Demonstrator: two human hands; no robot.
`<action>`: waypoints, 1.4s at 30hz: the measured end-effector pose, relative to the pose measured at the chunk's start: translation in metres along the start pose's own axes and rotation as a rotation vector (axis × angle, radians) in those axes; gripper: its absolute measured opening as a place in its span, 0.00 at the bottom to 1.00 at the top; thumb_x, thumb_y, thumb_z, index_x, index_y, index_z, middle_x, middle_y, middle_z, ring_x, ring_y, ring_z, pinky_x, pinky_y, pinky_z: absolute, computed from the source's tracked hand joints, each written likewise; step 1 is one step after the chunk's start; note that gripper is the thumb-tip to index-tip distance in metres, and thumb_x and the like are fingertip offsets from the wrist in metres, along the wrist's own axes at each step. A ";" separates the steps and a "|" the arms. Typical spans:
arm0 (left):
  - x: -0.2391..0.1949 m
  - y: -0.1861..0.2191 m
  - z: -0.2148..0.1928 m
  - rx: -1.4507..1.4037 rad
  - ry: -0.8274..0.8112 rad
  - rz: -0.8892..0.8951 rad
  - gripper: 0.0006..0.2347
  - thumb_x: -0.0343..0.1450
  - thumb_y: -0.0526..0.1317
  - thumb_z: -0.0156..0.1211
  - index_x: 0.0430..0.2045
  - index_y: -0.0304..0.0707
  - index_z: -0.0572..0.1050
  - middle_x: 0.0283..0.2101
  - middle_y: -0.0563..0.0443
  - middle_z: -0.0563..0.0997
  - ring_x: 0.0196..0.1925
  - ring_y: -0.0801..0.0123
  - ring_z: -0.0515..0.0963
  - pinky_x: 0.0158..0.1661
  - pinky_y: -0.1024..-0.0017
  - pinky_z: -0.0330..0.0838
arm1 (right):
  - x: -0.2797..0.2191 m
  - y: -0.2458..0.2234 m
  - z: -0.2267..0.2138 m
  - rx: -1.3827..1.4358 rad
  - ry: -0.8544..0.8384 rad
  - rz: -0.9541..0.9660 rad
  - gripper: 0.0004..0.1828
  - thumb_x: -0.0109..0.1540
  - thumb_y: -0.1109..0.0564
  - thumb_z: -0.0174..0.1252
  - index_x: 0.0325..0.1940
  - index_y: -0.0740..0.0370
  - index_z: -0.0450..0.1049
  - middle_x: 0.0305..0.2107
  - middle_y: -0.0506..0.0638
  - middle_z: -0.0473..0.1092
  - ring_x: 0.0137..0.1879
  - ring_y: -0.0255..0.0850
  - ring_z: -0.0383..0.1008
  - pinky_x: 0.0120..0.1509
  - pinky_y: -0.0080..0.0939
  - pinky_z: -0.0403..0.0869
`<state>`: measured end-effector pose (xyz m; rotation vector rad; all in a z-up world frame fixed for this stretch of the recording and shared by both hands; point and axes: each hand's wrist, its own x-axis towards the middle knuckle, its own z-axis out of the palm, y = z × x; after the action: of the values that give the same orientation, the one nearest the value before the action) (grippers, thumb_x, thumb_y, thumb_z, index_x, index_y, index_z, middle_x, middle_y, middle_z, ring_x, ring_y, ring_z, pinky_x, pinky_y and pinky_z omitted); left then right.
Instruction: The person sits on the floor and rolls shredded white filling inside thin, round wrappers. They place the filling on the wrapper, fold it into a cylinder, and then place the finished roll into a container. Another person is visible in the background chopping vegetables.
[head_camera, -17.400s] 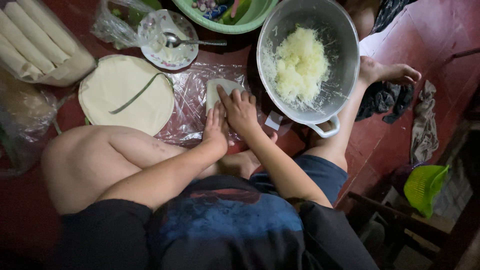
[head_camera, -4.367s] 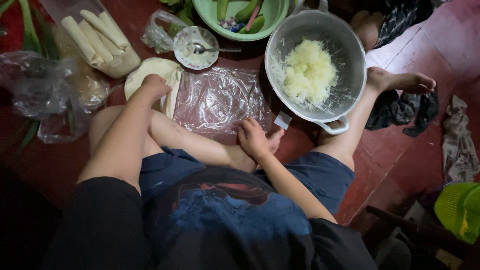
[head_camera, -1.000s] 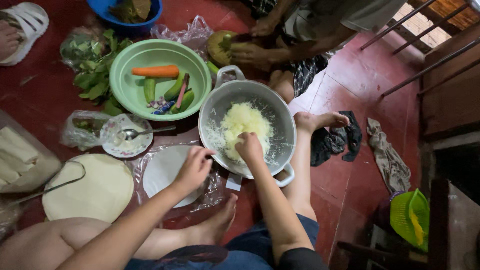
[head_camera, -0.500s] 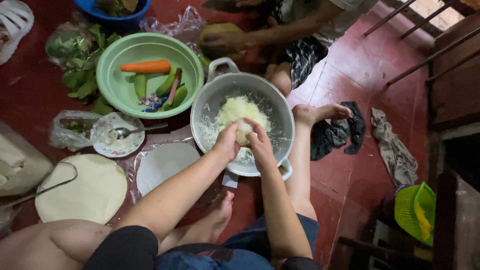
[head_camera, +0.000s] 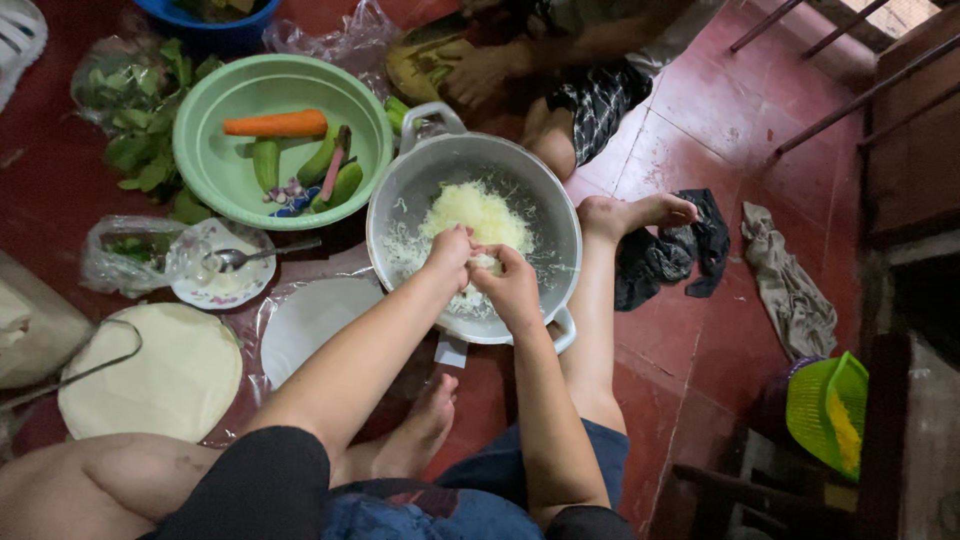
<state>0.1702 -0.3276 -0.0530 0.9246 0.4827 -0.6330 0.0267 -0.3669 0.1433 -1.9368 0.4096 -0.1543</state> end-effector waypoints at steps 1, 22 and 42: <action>0.010 -0.002 -0.002 -0.038 -0.001 0.010 0.10 0.78 0.43 0.41 0.41 0.37 0.68 0.30 0.45 0.72 0.28 0.64 0.70 0.28 0.66 0.70 | -0.002 -0.004 -0.002 -0.022 -0.014 0.050 0.15 0.56 0.59 0.67 0.45 0.64 0.80 0.23 0.47 0.71 0.28 0.29 0.66 0.32 0.31 0.67; -0.141 0.078 0.028 2.179 -0.127 0.876 0.14 0.80 0.44 0.50 0.56 0.40 0.77 0.59 0.39 0.74 0.74 0.48 0.58 0.77 0.39 0.37 | -0.012 -0.021 -0.086 0.655 -0.054 -0.030 0.15 0.63 0.65 0.61 0.54 0.65 0.73 0.40 0.50 0.76 0.42 0.34 0.77 0.47 0.32 0.75; -0.303 0.084 -0.276 1.446 0.287 1.060 0.10 0.67 0.31 0.62 0.40 0.40 0.76 0.48 0.40 0.75 0.57 0.43 0.71 0.60 0.54 0.66 | -0.091 -0.022 0.102 -0.021 -0.590 -0.223 0.48 0.51 0.69 0.60 0.75 0.56 0.57 0.54 0.55 0.68 0.53 0.42 0.74 0.58 0.38 0.75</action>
<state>-0.0219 0.0316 0.0425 2.4019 -0.3760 0.2756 -0.0236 -0.2386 0.1305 -1.9376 -0.1962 0.2769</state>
